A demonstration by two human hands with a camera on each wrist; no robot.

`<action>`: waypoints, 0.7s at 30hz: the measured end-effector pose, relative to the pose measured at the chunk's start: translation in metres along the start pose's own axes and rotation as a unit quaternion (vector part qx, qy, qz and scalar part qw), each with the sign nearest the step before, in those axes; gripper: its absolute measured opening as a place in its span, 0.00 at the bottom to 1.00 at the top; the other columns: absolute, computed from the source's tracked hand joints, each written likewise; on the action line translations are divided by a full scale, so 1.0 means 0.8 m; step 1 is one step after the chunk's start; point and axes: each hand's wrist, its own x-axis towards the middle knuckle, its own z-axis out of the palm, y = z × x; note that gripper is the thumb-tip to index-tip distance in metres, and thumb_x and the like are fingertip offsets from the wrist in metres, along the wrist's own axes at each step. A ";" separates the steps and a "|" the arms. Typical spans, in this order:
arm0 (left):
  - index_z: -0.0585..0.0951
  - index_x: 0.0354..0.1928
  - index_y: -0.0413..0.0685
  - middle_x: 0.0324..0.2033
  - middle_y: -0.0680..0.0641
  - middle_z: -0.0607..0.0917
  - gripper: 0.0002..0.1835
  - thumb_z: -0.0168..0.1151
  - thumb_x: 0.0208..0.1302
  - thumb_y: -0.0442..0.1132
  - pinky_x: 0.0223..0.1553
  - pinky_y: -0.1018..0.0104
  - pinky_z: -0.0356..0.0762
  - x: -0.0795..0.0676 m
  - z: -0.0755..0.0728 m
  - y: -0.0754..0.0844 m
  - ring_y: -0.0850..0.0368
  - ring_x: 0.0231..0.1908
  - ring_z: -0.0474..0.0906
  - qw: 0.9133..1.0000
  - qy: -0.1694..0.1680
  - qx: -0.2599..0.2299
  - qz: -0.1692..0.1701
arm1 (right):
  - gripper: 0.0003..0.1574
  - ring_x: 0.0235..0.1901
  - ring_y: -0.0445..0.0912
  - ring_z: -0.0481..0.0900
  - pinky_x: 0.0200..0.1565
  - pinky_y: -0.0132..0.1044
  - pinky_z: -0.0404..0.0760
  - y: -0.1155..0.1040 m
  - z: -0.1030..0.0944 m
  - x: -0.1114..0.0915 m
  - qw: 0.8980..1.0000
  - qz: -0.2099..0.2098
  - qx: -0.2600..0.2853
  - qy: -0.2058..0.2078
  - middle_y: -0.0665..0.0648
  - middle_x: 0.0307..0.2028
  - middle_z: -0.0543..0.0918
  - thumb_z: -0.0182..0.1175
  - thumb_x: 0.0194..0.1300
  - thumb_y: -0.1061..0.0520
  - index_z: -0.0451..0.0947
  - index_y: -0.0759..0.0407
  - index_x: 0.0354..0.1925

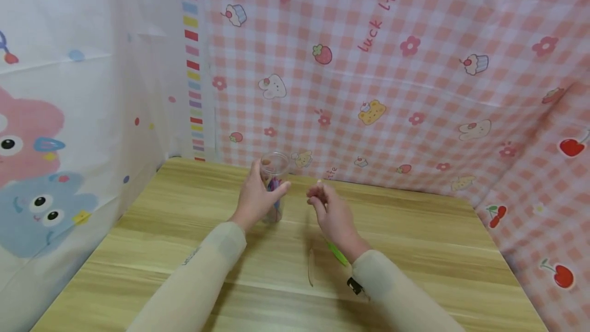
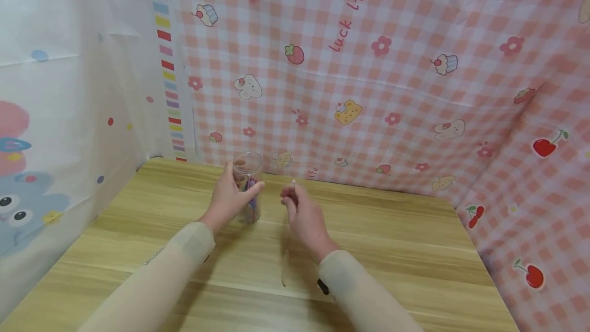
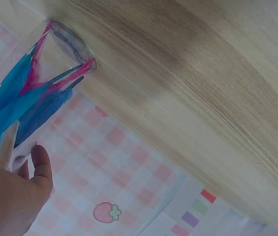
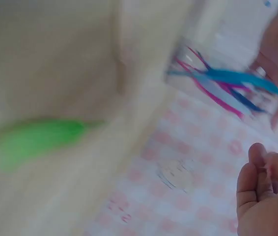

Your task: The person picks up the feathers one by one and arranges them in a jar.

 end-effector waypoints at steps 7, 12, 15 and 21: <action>0.62 0.75 0.52 0.64 0.34 0.79 0.45 0.76 0.66 0.56 0.67 0.38 0.81 0.001 -0.002 -0.001 0.32 0.66 0.79 1.000 -0.006 0.002 -0.003 | 0.26 0.48 0.60 0.92 0.48 0.40 0.92 -0.037 -0.024 0.032 0.990 -0.014 0.111 0.090 0.69 0.60 0.82 0.64 0.74 0.68 0.71 0.66 0.67; 0.61 0.75 0.52 0.64 0.33 0.78 0.45 0.77 0.65 0.54 0.68 0.37 0.79 0.002 -0.002 -0.002 0.31 0.67 0.77 1.000 -0.010 -0.010 -0.004 | 0.09 0.50 0.46 0.91 0.55 0.31 0.89 -0.077 -0.037 0.061 0.970 0.062 0.226 0.067 0.62 0.50 0.91 0.65 0.76 0.61 0.84 0.62 0.51; 0.61 0.75 0.51 0.62 0.34 0.78 0.45 0.77 0.65 0.55 0.67 0.38 0.80 0.002 -0.002 -0.004 0.32 0.65 0.78 1.000 -0.011 -0.011 -0.001 | 0.07 0.49 0.42 0.89 0.54 0.31 0.87 -0.098 -0.041 0.075 0.953 0.088 0.278 0.075 0.58 0.49 0.92 0.66 0.76 0.57 0.85 0.60 0.47; 0.61 0.75 0.52 0.60 0.38 0.78 0.46 0.77 0.65 0.56 0.64 0.39 0.81 0.003 -0.001 -0.006 0.32 0.63 0.78 1.000 -0.004 -0.012 0.007 | 0.11 0.42 0.47 0.88 0.45 0.31 0.87 -0.126 -0.038 0.096 0.954 0.056 0.280 0.086 0.55 0.41 0.91 0.70 0.73 0.52 0.85 0.58 0.46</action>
